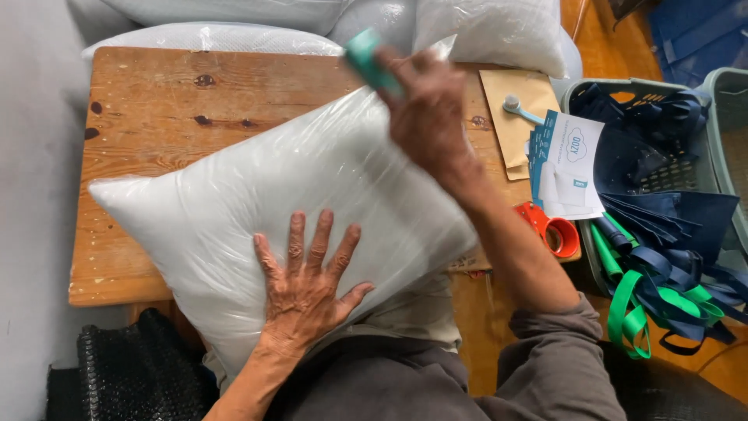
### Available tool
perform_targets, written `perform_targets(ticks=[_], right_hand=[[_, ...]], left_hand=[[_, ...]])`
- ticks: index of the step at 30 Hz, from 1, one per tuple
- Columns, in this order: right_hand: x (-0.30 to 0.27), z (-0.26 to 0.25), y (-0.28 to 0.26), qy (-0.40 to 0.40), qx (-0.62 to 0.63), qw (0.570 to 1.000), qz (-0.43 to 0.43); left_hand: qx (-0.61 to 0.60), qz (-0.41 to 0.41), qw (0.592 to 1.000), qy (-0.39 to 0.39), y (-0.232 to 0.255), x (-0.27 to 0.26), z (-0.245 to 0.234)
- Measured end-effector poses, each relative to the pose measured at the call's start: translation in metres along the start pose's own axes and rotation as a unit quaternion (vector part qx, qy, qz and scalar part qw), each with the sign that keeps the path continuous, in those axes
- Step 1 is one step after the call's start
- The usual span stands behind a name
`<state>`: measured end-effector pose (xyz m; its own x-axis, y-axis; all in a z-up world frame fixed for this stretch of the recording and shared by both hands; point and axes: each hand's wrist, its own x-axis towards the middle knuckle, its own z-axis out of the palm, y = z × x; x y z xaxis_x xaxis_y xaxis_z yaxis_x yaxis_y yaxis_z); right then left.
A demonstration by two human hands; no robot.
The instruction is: Brushing the surface of a plastic-wrapped pillow with a small hand brush
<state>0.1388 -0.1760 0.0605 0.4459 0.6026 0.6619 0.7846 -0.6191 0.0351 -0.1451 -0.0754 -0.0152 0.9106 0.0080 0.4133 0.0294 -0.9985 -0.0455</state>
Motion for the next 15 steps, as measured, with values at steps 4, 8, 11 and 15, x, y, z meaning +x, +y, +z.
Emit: perform_targets(ticks=[4, 8, 11, 15], right_hand=[[-0.059, -0.053, -0.123, -0.135, 0.120, 0.970, -0.165], [-0.056, -0.016, -0.077, -0.103, 0.106, 0.981, -0.128], [-0.044, 0.033, -0.002, -0.053, 0.006, 0.998, -0.030], [-0.029, 0.087, 0.089, -0.128, 0.010, 0.967, 0.218]], left_hand=[[0.004, -0.016, 1.000, 0.002, -0.002, -0.001, 0.002], [-0.039, -0.015, 0.999, 0.028, -0.003, -0.003, 0.004], [-0.020, -0.011, 1.000, 0.014, -0.006, 0.001, 0.002], [-0.014, 0.002, 1.000, 0.014, -0.007, 0.005, 0.003]])
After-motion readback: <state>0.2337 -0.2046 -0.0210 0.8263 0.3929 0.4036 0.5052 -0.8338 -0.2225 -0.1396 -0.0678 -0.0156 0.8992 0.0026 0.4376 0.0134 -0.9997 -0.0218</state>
